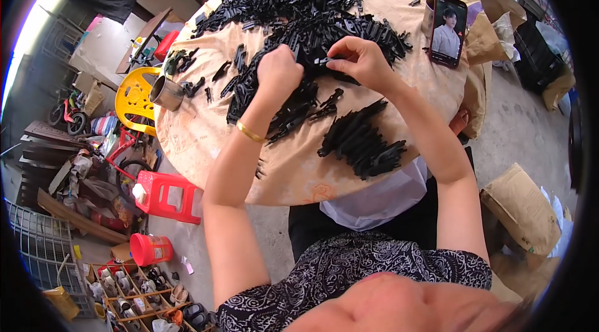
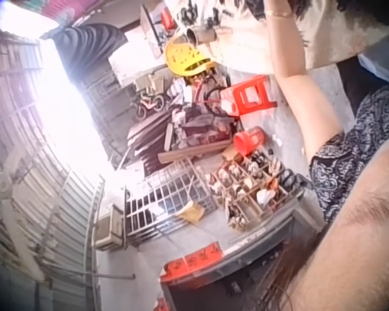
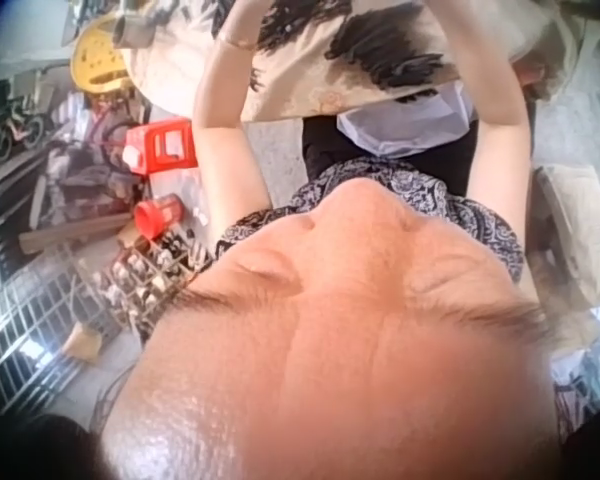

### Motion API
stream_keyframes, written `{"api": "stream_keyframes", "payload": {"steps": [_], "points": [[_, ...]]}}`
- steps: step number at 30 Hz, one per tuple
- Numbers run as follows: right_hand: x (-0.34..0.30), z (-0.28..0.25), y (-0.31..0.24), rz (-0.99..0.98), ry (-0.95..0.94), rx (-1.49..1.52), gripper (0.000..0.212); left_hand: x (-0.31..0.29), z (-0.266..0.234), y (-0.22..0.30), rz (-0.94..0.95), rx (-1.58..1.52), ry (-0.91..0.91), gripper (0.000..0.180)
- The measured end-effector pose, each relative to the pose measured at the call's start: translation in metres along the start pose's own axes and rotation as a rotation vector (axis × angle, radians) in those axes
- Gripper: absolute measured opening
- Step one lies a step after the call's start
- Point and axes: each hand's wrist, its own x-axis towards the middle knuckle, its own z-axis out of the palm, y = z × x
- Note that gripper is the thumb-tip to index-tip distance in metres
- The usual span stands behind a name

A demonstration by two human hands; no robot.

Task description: The person assembles small black plastic components by hand on a table.

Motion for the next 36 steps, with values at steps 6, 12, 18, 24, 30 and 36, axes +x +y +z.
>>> {"api": "stream_keyframes", "payload": {"steps": [6, 12, 18, 24, 30, 36], "points": [[-0.003, 0.009, -0.01, 0.02, 0.001, 0.093, 0.015, -0.007, -0.017, -0.02, -0.071, -0.465, 0.109, 0.028], [-0.005, 0.011, -0.011, 0.032, 0.001, 0.138, 0.017, -0.043, -0.018, 0.003, -0.183, -1.591, -0.314, 0.03], [-0.009, 0.013, -0.017, 0.009, 0.008, -0.001, 0.017, -0.05, -0.016, 0.015, -0.049, -1.368, -0.162, 0.028], [-0.003, 0.014, -0.022, -0.379, 0.148, -0.388, 0.029, -0.051, -0.007, 0.01, 0.128, -1.02, 0.043, 0.025], [-0.006, 0.001, -0.022, -0.232, -0.176, -0.309, 0.034, -0.054, -0.008, 0.007, 0.257, -0.765, 0.113, 0.021], [-0.008, 0.0, -0.025, -0.347, -0.119, -0.452, 0.03, -0.058, -0.012, 0.014, 0.258, -0.81, 0.123, 0.02]]}}
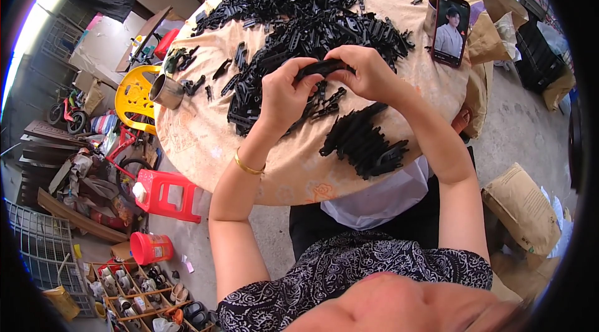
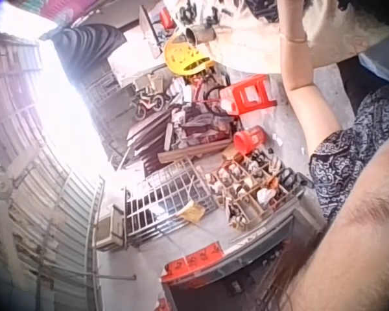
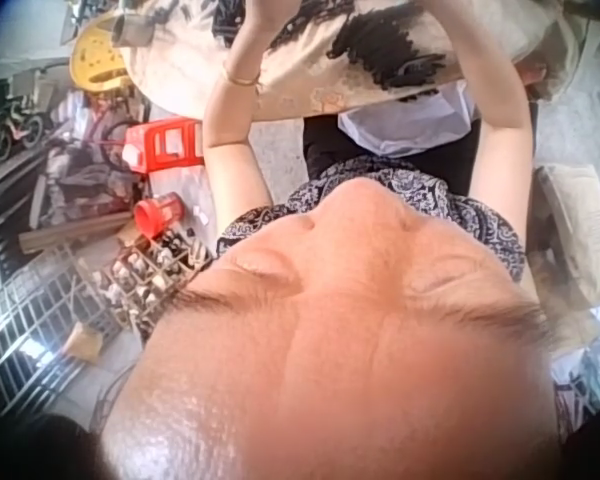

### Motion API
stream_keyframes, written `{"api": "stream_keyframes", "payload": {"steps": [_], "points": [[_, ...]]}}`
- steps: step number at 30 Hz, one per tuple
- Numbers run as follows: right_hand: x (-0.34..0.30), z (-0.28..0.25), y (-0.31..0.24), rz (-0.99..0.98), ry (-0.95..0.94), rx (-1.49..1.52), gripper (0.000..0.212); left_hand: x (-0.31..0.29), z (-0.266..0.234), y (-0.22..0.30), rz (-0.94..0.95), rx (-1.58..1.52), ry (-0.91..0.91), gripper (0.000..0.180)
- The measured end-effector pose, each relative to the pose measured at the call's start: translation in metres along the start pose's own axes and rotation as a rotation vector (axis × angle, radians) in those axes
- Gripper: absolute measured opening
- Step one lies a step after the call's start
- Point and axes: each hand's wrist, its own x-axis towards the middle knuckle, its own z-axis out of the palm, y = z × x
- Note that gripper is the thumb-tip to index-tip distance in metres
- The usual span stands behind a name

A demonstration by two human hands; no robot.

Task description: The person assembles small black plastic components by hand on a table.

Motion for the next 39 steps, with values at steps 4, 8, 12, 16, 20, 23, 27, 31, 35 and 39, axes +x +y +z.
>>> {"api": "stream_keyframes", "payload": {"steps": [4, 8, 12, 16, 20, 23, 27, 31, 35, 39], "points": [[0.0, -0.006, 0.007, 0.141, -0.149, 0.189, 0.022, -0.002, -0.009, -0.005, -0.116, -0.126, -0.133, 0.02], [0.002, -0.004, 0.015, 0.455, -0.266, 0.649, 0.02, -0.024, -0.008, 0.007, -0.176, -0.028, -0.344, 0.02], [-0.008, 0.007, 0.022, 0.082, -0.478, -0.06, 0.018, -0.044, 0.005, 0.011, 0.07, 0.132, -0.544, 0.025], [-0.01, 0.014, 0.019, 0.006, -0.524, -0.198, 0.02, -0.025, 0.002, 0.004, 0.251, 0.226, -0.507, 0.013], [-0.005, 0.006, 0.013, 0.128, -0.288, -0.07, 0.04, 0.023, -0.021, -0.019, 0.141, 0.752, 0.01, 0.017], [-0.001, 0.007, 0.014, 0.263, -0.194, 0.17, 0.033, 0.049, -0.039, -0.057, 0.034, 1.061, -0.053, 0.021], [0.0, 0.004, 0.019, 0.368, -0.093, 0.422, 0.02, 0.056, -0.036, -0.057, -0.04, 1.03, -0.097, 0.014], [0.002, 0.009, 0.017, 0.332, 0.077, 0.799, 0.015, 0.051, -0.032, -0.046, -0.181, 0.353, 0.065, 0.012], [0.004, 0.013, 0.001, 0.444, 0.284, 1.093, 0.018, 0.024, -0.018, -0.032, -0.41, -0.743, -0.137, 0.017], [0.003, 0.01, -0.002, 0.557, 0.194, 0.834, 0.021, 0.011, 0.006, -0.027, -0.369, -0.936, -0.104, 0.017]]}}
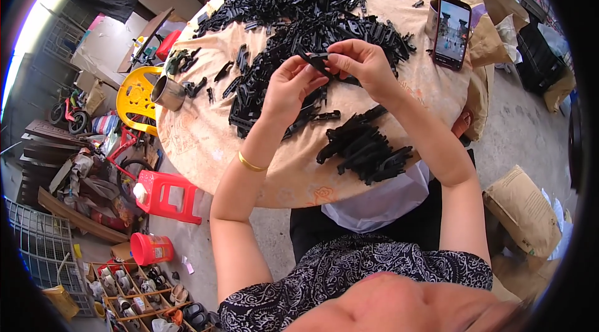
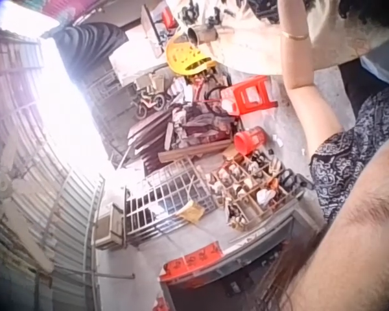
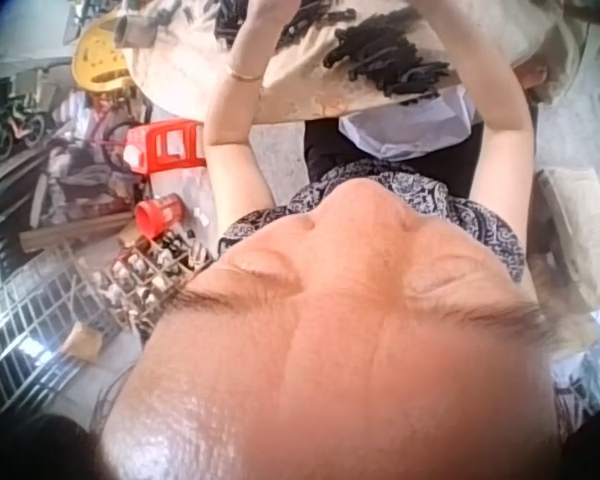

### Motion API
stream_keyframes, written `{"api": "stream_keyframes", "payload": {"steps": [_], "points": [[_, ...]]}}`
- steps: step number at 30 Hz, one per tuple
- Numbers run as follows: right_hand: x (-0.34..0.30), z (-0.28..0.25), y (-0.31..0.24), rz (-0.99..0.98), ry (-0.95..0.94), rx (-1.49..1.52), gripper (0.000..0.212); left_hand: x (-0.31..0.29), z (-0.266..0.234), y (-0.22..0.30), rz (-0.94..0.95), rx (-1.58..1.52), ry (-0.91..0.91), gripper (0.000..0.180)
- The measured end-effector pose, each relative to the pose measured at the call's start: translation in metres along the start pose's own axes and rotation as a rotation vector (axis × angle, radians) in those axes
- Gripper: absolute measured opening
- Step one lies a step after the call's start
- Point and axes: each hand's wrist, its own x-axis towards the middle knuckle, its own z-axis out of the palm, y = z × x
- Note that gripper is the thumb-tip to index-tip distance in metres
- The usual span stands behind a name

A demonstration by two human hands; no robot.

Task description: The person assembles small black plastic components by hand on a table.

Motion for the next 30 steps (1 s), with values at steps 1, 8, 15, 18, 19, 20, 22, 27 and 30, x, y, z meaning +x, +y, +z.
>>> {"api": "stream_keyframes", "payload": {"steps": [1, 8, 15, 18, 19, 20, 22, 27, 30], "points": [[0.0, 0.0, 0.002, 0.001, -0.003, 0.0, 0.021, 0.0, 0.0, -0.001, 0.03, 0.046, 0.008, 0.019], [-0.005, 0.006, 0.01, -0.34, -0.059, -0.483, 0.016, -0.007, 0.004, 0.011, -0.027, 0.149, 0.113, 0.042], [-0.004, 0.005, 0.006, -0.643, -0.013, -0.559, 0.018, -0.014, 0.006, 0.026, -0.063, 0.054, -0.005, 0.041], [-0.004, 0.004, 0.005, -0.615, -0.02, -0.574, 0.017, -0.015, 0.01, 0.023, -0.081, 0.059, 0.014, 0.041], [-0.003, 0.004, 0.004, -0.589, -0.035, -0.609, 0.016, -0.015, 0.01, 0.021, -0.069, 0.09, 0.035, 0.041], [-0.003, 0.004, 0.005, -0.589, -0.035, -0.609, 0.016, -0.015, 0.009, 0.02, -0.07, 0.09, 0.036, 0.041], [-0.002, 0.003, 0.007, -0.65, -0.024, -0.707, 0.016, -0.015, 0.008, 0.019, -0.059, 0.218, -0.011, 0.039], [0.003, 0.003, 0.002, -0.873, -0.049, -0.831, 0.024, -0.015, 0.01, 0.02, 0.058, 0.543, 0.032, 0.036], [0.0, 0.001, 0.003, -0.618, -0.136, -0.699, 0.034, -0.017, 0.009, 0.019, 0.24, 0.722, 0.02, 0.032]]}}
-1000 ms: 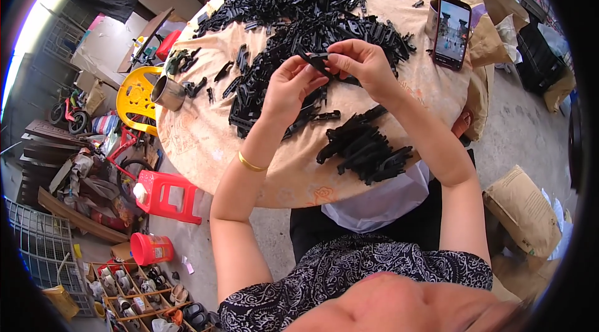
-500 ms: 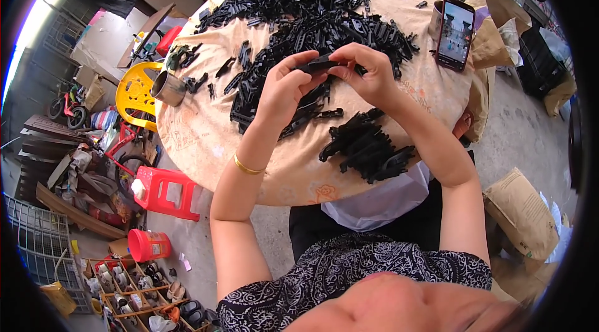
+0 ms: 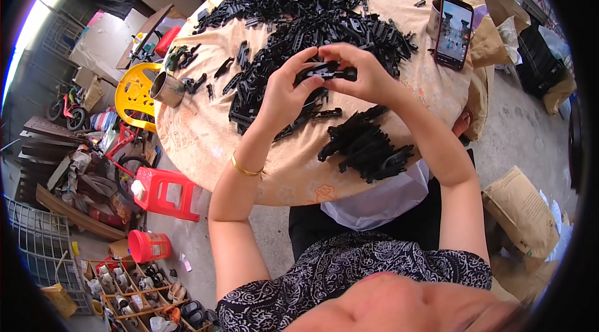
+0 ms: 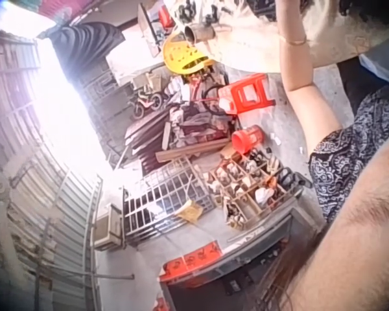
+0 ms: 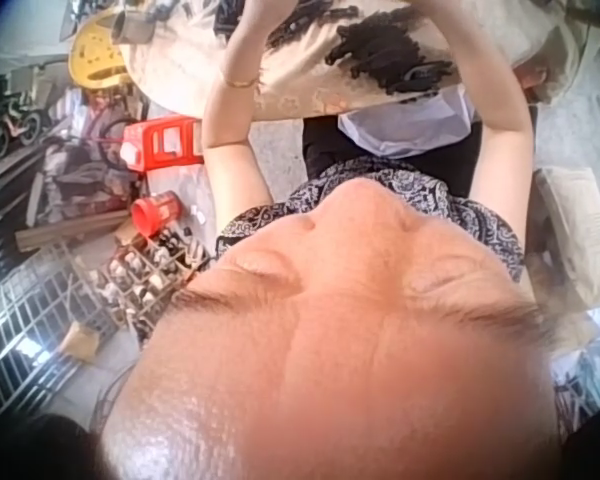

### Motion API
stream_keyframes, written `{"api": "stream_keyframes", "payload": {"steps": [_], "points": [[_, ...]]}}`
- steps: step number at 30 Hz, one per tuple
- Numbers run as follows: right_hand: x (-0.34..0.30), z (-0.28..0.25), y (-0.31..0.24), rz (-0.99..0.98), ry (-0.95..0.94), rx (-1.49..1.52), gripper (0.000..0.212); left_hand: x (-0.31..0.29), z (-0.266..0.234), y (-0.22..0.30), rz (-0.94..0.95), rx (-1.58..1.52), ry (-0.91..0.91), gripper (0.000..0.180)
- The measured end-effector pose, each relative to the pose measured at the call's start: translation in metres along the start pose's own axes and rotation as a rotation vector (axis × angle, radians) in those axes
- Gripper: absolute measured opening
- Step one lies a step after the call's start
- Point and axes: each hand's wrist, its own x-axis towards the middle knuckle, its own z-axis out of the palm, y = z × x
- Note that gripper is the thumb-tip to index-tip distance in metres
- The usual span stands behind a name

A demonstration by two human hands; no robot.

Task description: The person assembles small black plastic components by hand on a table.

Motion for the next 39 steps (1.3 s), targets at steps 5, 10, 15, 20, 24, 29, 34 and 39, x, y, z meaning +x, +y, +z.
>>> {"api": "stream_keyframes", "payload": {"steps": [5, 10, 15, 20, 24, 29, 34, 39], "points": [[-0.001, -0.007, 0.001, 0.268, -0.281, 0.145, 0.039, -0.006, -0.003, 0.011, 0.001, 0.275, -0.095, 0.031], [-0.004, -0.004, -0.002, 0.329, -0.162, 0.331, 0.027, -0.008, 0.002, 0.017, 0.154, 0.417, -0.042, 0.028], [-0.005, -0.002, -0.001, 0.27, -0.104, 0.301, 0.02, -0.007, 0.0, 0.008, 0.16, 0.292, -0.05, 0.026], [-0.007, -0.006, 0.013, 0.429, -0.315, 0.541, 0.024, -0.021, -0.005, 0.011, -0.077, 0.314, -0.145, 0.024], [-0.004, 0.0, 0.016, 0.38, -0.431, 0.262, 0.022, -0.055, 0.009, 0.01, -0.104, 0.338, -0.314, 0.034], [-0.011, 0.011, 0.012, 0.193, -0.643, -0.019, 0.022, -0.048, 0.004, 0.008, 0.074, 0.553, -0.557, 0.025], [-0.008, 0.008, 0.002, 0.182, -0.658, -0.23, 0.028, 0.008, -0.023, -0.002, 0.145, 0.974, 0.089, 0.021], [-0.009, 0.002, 0.008, 0.201, -0.33, -0.149, 0.032, 0.052, -0.03, -0.042, 0.034, 1.216, -0.077, 0.025]]}}
